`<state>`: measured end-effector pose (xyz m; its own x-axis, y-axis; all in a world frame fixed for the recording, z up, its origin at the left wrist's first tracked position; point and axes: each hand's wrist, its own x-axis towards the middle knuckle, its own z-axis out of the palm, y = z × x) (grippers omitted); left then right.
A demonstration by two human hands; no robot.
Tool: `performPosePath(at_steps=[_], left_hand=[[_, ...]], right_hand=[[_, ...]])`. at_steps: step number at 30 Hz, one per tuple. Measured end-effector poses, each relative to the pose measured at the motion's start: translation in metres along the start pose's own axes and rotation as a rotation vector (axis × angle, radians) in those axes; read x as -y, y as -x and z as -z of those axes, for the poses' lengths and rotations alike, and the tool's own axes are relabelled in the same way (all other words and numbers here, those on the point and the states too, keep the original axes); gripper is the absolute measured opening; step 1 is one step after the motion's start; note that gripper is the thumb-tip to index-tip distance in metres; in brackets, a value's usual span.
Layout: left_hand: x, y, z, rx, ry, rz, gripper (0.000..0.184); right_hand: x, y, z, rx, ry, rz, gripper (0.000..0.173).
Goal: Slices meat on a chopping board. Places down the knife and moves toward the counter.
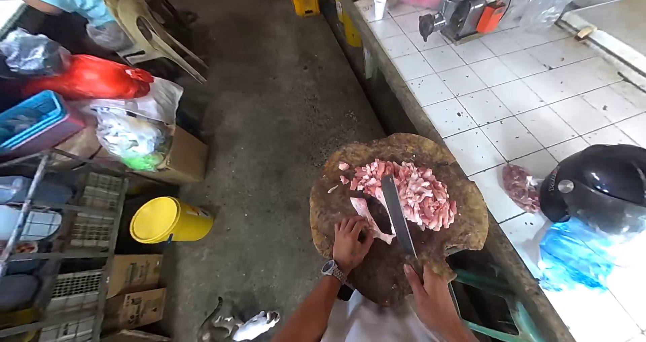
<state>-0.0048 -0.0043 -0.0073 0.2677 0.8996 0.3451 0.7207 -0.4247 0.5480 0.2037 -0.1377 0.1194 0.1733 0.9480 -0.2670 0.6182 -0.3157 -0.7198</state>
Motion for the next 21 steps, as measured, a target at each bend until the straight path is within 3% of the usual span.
performPosePath(at_steps=[5, 7, 9, 11, 12, 13, 16, 21], left_hand=[[0.0, 0.005, 0.001, -0.085, 0.104, 0.029, 0.023], [0.0, 0.005, -0.001, -0.117, 0.116, 0.039, 0.021], [-0.002, 0.004, 0.0, -0.139, 0.121, 0.056, 0.019], [-0.004, 0.002, 0.003, -0.143, 0.1, 0.053, 0.02], [-0.004, -0.004, 0.004, -0.136, 0.084, 0.038, 0.019], [-0.004, -0.01, 0.006, -0.112, 0.067, 0.017, 0.02], [-0.001, -0.018, 0.004, 0.058, 0.03, -0.043, 0.028], [-0.01, -0.028, 0.001, 0.144, -0.071, -0.006, 0.034]], right_hand=[[0.073, -0.021, 0.022, -0.353, -0.286, 0.584, 0.043], [0.078, -0.027, 0.012, -0.439, -0.313, 0.699, 0.042], [0.05, -0.031, -0.02, -0.383, -0.079, 0.508, 0.043], [0.028, -0.037, -0.037, 0.128, 0.249, -0.026, 0.052], [0.022, -0.048, -0.043, 0.298, 0.329, -0.191, 0.054], [0.016, -0.057, -0.046, 0.358, 0.342, -0.253, 0.055], [0.002, -0.058, -0.042, 0.374, 0.237, -0.248, 0.055], [-0.022, -0.067, -0.028, 0.383, 0.012, -0.153, 0.059]])
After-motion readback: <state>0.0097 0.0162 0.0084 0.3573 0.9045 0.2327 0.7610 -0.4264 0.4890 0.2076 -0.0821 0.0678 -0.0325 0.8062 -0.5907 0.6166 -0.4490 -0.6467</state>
